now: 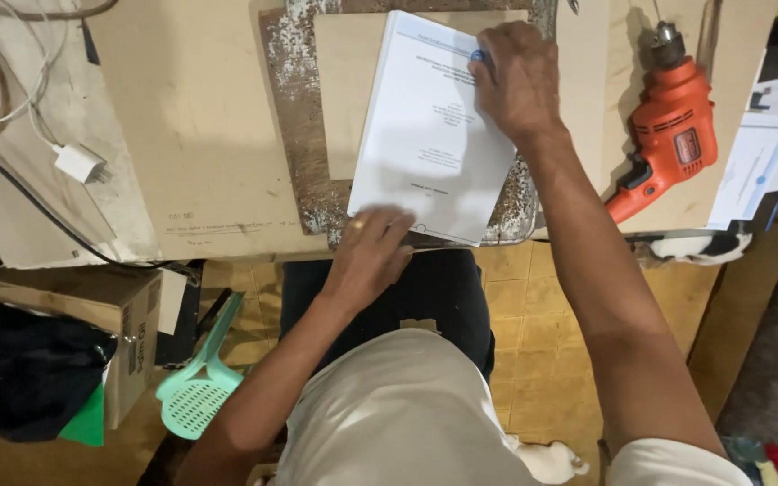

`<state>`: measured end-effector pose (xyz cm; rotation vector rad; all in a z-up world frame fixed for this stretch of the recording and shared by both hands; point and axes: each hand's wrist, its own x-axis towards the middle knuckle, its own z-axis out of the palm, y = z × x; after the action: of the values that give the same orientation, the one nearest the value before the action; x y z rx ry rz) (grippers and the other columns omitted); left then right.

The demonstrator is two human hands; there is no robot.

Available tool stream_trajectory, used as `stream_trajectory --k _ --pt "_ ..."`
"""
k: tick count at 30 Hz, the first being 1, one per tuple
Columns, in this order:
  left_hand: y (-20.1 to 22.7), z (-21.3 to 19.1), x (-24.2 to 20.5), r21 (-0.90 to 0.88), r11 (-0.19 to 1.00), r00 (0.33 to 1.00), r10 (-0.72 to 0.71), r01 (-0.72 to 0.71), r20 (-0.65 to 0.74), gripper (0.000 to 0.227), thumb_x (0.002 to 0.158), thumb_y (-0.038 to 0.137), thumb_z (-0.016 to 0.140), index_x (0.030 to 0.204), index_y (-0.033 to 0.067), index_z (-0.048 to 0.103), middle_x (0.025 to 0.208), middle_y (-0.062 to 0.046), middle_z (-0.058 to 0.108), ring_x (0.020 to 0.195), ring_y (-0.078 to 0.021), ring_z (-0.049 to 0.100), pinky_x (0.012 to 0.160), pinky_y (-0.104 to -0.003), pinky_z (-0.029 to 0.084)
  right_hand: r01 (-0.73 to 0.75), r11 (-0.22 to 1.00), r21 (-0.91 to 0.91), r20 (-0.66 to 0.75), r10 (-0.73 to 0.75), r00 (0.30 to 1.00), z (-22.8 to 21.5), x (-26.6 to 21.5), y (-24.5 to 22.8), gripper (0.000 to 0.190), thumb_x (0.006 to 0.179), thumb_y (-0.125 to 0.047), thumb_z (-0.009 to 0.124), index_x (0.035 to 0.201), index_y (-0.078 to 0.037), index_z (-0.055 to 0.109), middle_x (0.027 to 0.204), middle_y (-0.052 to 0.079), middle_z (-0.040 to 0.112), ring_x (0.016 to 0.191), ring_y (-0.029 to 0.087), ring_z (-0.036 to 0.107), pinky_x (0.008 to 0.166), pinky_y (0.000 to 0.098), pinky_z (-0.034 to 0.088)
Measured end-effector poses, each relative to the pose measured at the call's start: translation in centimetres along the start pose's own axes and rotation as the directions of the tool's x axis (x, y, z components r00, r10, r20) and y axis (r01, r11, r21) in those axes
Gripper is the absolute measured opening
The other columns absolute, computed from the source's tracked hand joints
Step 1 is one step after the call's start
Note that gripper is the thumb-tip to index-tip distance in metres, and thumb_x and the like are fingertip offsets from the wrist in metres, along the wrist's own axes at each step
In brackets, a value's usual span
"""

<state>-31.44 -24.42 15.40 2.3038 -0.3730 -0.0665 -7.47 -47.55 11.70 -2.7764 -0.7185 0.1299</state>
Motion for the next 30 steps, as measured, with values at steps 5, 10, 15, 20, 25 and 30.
stream_trajectory --k 5,10,15,20,25,30 --pt "-0.7 1.2 3.1 0.232 0.967 0.955 0.034 -0.106 0.294 0.079 0.077 0.022 0.082 0.146 0.0092 0.045 0.14 -0.018 0.059 0.132 -0.0396 0.053 0.107 -0.052 0.038 0.037 0.992 0.118 -0.181 -0.015 0.983 -1.4 -1.3 -0.6 0.028 0.105 -0.025 0.064 0.119 -0.002 0.068 0.122 0.017 0.06 0.116 0.035 0.053 0.086 0.057 0.043" --pt "-2.2 2.6 2.7 0.38 0.905 0.967 0.107 -0.192 0.233 0.071 0.082 0.039 0.084 0.137 0.0132 0.048 0.113 -0.007 0.062 0.108 -0.0282 0.06 0.095 -0.044 0.043 0.005 0.97 0.243 -0.326 0.077 0.942 -3.1 -6.8 -1.2 0.017 0.101 -0.005 0.069 0.115 0.004 0.065 0.114 0.02 0.065 0.107 0.038 0.058 0.088 0.0495 0.049" --pt "-3.8 3.8 2.2 0.251 0.957 0.969 0.087 -0.145 0.231 0.043 0.088 0.029 0.081 0.126 0.0154 0.067 0.102 -0.003 0.064 0.116 -0.0251 0.057 0.103 -0.052 0.044 -0.334 0.829 0.448 -0.197 0.456 0.868 -0.8 -14.8 -1.7 0.016 0.107 -0.016 0.07 0.121 -0.008 0.072 0.113 0.013 0.066 0.107 0.033 0.067 0.081 0.0416 0.057" --pt "-3.5 2.3 2.9 0.219 0.965 0.963 0.086 -0.144 0.254 0.04 0.086 0.033 0.082 0.121 0.0161 0.071 0.1 -0.002 0.065 0.112 -0.0234 0.059 0.099 -0.05 0.049 -0.563 0.575 0.593 0.005 0.697 0.717 0.0 -19.2 -3.1 0.02 0.102 -0.011 0.07 0.12 -0.002 0.071 0.114 0.019 0.067 0.108 0.037 0.068 0.081 0.0448 0.058" --pt "-4.7 3.8 1.9 0.208 0.956 0.97 0.174 -0.208 0.17 0.031 0.086 0.03 0.08 0.113 0.0184 0.072 0.104 -0.001 0.063 0.113 -0.0272 0.06 0.095 -0.052 0.049 -0.581 0.555 0.596 -0.008 0.727 0.686 0.8 -20.3 -2.8 0.02 0.098 -0.016 0.075 0.117 -0.007 0.075 0.111 0.014 0.069 0.102 0.031 0.071 0.079 0.0401 0.059" --pt "-5.9 4.9 -0.5 0.158 0.957 0.97 0.234 -0.242 0.068 0.025 0.092 0.017 0.07 0.117 0.0204 0.069 0.12 -0.002 0.065 0.123 -0.0304 0.061 0.097 -0.051 0.049 -0.536 0.563 0.629 -0.08 0.733 0.675 0.8 -19.6 -3.1 0.019 0.098 -0.015 0.075 0.115 -0.006 0.076 0.108 0.015 0.069 0.1 0.031 0.071 0.078 0.04 0.059"
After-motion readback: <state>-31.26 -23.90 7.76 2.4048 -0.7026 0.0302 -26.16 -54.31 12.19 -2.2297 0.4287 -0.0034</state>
